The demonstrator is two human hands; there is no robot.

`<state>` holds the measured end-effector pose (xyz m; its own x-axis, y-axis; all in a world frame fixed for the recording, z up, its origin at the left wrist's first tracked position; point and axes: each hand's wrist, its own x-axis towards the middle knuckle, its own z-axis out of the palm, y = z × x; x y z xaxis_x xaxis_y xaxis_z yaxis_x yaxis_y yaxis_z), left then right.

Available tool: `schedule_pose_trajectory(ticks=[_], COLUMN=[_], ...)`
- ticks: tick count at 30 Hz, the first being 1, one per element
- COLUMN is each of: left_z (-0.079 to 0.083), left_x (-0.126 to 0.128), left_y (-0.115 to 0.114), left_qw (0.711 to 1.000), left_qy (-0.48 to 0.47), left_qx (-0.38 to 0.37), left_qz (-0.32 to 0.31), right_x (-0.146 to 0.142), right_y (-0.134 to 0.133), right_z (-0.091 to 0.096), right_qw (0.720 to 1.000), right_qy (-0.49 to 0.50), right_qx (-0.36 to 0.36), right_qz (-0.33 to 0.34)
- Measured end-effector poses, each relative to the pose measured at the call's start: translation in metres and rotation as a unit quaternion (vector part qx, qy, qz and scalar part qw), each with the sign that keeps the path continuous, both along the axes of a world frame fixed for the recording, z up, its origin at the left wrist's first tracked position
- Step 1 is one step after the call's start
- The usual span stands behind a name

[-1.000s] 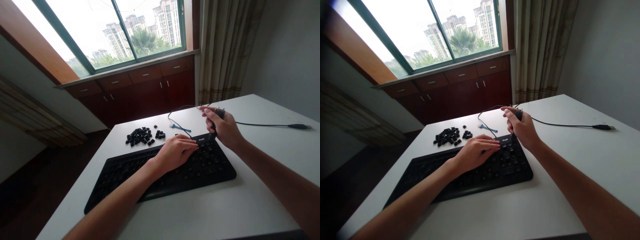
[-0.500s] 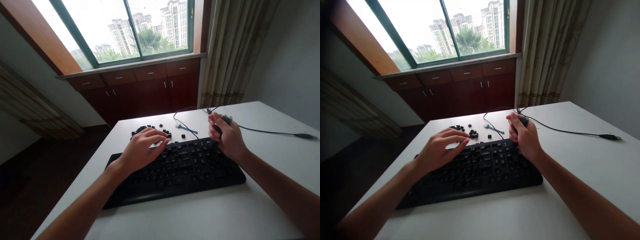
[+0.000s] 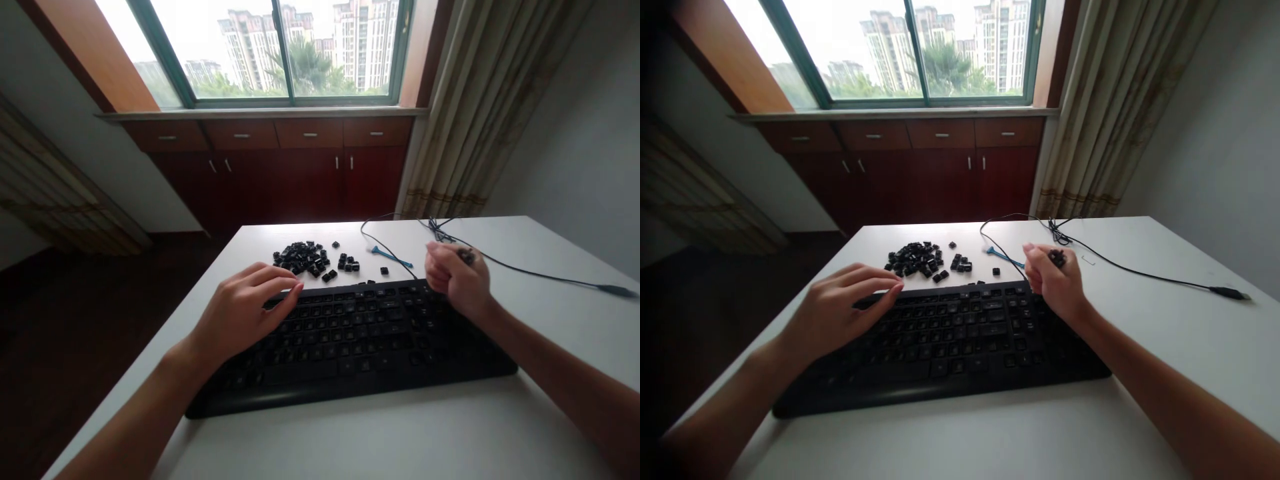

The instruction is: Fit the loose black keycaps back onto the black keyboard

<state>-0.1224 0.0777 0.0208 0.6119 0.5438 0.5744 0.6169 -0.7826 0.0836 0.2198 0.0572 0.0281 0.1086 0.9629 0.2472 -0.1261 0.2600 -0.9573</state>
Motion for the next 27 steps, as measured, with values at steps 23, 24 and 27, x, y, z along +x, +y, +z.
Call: schedule_pose_trajectory(ticks=[23, 24, 27], left_z=[-0.006, -0.007, -0.008], left_x=[0.027, 0.027, 0.029], left_y=[-0.022, -0.022, -0.023], left_qw=[0.996, 0.996, 0.996], left_qy=[0.014, 0.013, 0.014], left_qx=[-0.04, -0.041, -0.047], left_qz=[-0.074, -0.075, -0.078], right_x=[0.042, 0.048, 0.063], right_y=[0.012, 0.013, 0.013], right_z=[0.018, 0.017, 0.016], right_qw=[0.953, 0.936, 0.893], right_qy=[-0.282, -0.33, -0.434], right_qx=[-0.11, -0.121, -0.119], right_qz=[0.016, 0.022, 0.028])
